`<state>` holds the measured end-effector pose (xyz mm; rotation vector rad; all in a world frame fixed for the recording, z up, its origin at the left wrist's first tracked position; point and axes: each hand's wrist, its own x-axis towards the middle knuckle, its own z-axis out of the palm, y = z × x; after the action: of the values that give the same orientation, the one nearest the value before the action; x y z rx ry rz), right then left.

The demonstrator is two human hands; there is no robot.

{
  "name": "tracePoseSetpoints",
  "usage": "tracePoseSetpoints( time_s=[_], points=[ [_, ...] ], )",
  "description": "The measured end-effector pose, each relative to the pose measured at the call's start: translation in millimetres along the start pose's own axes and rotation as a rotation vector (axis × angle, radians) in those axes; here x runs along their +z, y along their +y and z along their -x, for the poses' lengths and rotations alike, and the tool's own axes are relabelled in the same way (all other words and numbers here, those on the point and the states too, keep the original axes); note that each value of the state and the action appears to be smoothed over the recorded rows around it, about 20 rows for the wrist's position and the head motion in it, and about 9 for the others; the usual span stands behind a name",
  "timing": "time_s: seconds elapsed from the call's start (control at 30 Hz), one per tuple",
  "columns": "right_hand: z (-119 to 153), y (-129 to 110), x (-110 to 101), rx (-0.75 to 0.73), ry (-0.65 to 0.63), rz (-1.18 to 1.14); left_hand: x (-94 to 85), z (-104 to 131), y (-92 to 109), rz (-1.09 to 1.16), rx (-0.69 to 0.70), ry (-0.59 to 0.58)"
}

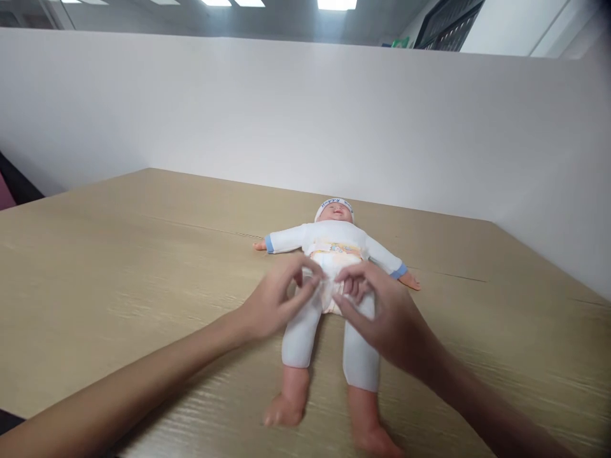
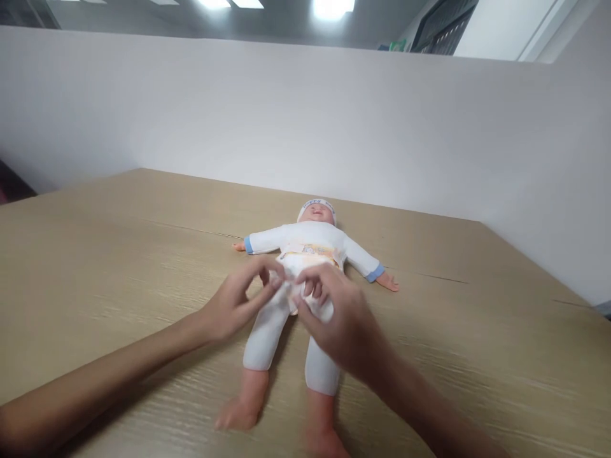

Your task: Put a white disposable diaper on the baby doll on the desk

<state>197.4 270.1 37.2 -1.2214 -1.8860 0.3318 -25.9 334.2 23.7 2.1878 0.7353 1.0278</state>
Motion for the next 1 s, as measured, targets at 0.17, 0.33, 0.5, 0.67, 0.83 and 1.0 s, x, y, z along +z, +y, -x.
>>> tracePoseSetpoints(
  time_s=[0.17,0.33,0.5,0.67,0.83,1.0],
  points=[
    [63,10,-11,0.052,-0.207,0.046,-0.3,29,13,-0.189,-0.015,-0.301],
    [58,26,-13,0.340,-0.254,-0.124,10.1,16,-2,-0.214,-0.190,-0.188],
    [40,28,-4,0.548,-0.200,-0.362,18.1,5,-3,-0.218,-0.272,-0.131],
    [39,37,4,0.592,-0.132,-0.452,19.8,7,-2,-0.211,-0.266,-0.109],
    [40,35,1,0.620,-0.095,-0.444,21.3,7,-2,-0.242,-0.243,-0.094],
    [47,18,3,0.564,0.016,-0.189,23.8,8,2,-0.270,-0.245,-0.077]
  ],
)
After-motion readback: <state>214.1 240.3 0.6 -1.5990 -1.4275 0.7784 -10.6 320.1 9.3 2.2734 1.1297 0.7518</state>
